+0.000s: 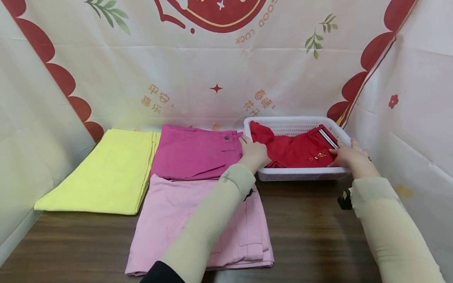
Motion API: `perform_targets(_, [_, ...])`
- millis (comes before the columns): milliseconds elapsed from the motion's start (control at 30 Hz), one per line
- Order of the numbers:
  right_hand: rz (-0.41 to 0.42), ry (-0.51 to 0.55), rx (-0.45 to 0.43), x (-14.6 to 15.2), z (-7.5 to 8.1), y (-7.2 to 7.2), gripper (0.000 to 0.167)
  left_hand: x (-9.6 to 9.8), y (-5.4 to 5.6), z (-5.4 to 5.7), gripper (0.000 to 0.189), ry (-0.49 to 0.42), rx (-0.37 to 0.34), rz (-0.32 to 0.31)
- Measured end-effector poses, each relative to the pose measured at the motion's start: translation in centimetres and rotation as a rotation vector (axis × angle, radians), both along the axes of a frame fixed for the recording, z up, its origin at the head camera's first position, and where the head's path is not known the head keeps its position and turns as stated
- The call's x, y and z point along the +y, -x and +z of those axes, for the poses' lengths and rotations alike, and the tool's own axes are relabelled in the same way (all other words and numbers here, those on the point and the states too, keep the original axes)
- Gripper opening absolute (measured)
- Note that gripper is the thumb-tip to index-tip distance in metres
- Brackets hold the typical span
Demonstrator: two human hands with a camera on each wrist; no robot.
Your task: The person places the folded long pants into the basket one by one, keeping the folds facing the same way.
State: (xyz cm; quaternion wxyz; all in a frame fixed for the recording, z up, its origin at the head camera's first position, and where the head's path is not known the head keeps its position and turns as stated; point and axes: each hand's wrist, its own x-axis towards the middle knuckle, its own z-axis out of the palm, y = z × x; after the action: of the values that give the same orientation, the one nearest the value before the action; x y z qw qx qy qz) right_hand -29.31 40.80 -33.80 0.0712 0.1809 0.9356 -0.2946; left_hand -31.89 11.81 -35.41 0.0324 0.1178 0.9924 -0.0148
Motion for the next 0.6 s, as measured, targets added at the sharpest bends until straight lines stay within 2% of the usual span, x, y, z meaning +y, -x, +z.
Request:
perform_targets(67, [0.065,-0.04,-0.013,0.2,0.0,0.2,0.116,-0.5,0.4,-0.4,0.044,-0.102,-0.005,-0.015])
perform_targets(133, [0.164,-0.1,-0.029,0.6,0.1,0.6,0.104,-1.1,0.6,-0.4,0.041,-0.18,-0.015,-0.035])
perform_targets(267, [0.327,-0.201,-0.033,1.3,0.4,1.3,0.085,-2.2,0.8,-0.2,0.031,-0.265,-0.027,-0.081])
perform_targets(400, [0.367,-0.249,-0.031,1.5,0.4,1.4,0.083,-2.7,0.8,0.0,0.035,-0.234,-0.032,-0.112])
perform_targets(500, [0.382,-0.297,-0.005,1.4,0.2,1.3,0.084,-2.8,0.7,0.3,0.039,-0.168,-0.011,-0.164])
perform_targets(600, [0.403,-0.347,0.032,0.9,0.2,1.3,0.082,-3.0,0.4,0.6,0.033,-0.133,0.006,-0.22])
